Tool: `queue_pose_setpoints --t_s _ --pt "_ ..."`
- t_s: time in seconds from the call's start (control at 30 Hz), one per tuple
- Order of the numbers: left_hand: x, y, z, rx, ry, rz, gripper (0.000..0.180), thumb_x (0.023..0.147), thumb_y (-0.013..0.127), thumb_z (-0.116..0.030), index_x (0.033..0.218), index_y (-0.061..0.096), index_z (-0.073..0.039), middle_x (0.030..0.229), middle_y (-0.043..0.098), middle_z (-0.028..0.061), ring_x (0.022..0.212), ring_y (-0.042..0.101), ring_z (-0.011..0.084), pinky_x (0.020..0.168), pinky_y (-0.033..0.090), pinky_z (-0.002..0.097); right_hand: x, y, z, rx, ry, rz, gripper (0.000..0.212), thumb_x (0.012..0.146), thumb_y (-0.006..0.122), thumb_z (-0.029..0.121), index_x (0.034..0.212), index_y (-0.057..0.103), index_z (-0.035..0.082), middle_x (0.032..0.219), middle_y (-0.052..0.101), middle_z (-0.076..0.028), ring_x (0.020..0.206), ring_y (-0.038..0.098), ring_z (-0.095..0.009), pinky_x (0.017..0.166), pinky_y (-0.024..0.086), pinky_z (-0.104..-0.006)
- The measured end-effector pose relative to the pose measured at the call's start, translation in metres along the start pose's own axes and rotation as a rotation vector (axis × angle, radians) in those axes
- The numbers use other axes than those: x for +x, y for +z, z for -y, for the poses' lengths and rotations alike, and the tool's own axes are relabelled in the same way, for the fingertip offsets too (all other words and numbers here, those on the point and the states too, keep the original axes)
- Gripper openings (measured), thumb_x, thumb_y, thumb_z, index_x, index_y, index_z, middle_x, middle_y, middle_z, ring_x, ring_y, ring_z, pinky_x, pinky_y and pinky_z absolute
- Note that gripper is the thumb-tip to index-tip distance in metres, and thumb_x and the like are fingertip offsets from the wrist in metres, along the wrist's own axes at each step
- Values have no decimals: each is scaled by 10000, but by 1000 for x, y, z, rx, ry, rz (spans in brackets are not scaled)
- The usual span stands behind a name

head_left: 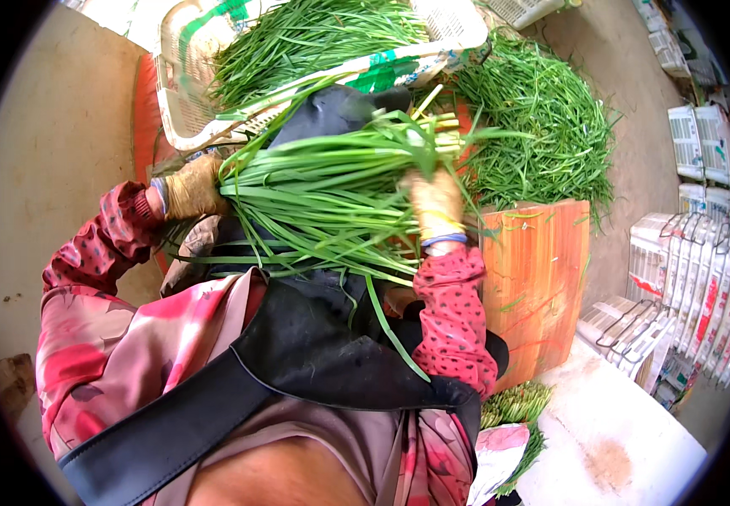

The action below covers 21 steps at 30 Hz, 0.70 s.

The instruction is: The person gathers bunches of long green leaves from a large crate, aligns them by hand on a wooden board, and secures each bunch with a red elastic band.

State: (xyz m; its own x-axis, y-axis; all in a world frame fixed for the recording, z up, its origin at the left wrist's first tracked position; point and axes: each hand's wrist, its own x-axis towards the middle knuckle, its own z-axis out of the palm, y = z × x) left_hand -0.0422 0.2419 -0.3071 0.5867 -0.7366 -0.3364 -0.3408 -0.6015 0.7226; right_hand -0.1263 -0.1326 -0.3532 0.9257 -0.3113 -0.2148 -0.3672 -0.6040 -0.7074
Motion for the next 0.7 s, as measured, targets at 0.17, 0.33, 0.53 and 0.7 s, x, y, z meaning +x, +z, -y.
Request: queue_pose_setpoints --t_s 0.17,0.33,0.53,0.7 --pt "-7 -7 -20 17 -179 66 390 655 708 -123 1035 638 -73 868 676 150 808 647 285 750 502 359 14 -81 -82 815 401 -320 228 896 574 243 913 617 20 802 648 -112 623 630 -204 497 501 -290" --pt "-10 -12 -40 93 -217 50 372 669 717 -183 1024 650 -94 841 670 161 795 642 318 728 503 382 7 -72 26 -47 -319 62 497 809 603 547 970 672 81 806 632 -125 794 623 -286 719 479 -409" --pt "0 -10 -49 261 -157 90 363 679 684 -154 1037 634 -122 913 611 181 822 609 364 729 499 413 24 -18 -37 -541 -91 80 262 809 591 316 937 646 94 880 655 -174 841 623 -353 762 495 -414" --pt "-3 -10 -42 231 -161 144 343 698 674 -193 1028 630 -112 927 583 202 829 600 376 718 492 430 35 -100 -54 102 343 21 382 845 580 426 992 635 78 840 656 -139 800 632 -254 729 508 -401"
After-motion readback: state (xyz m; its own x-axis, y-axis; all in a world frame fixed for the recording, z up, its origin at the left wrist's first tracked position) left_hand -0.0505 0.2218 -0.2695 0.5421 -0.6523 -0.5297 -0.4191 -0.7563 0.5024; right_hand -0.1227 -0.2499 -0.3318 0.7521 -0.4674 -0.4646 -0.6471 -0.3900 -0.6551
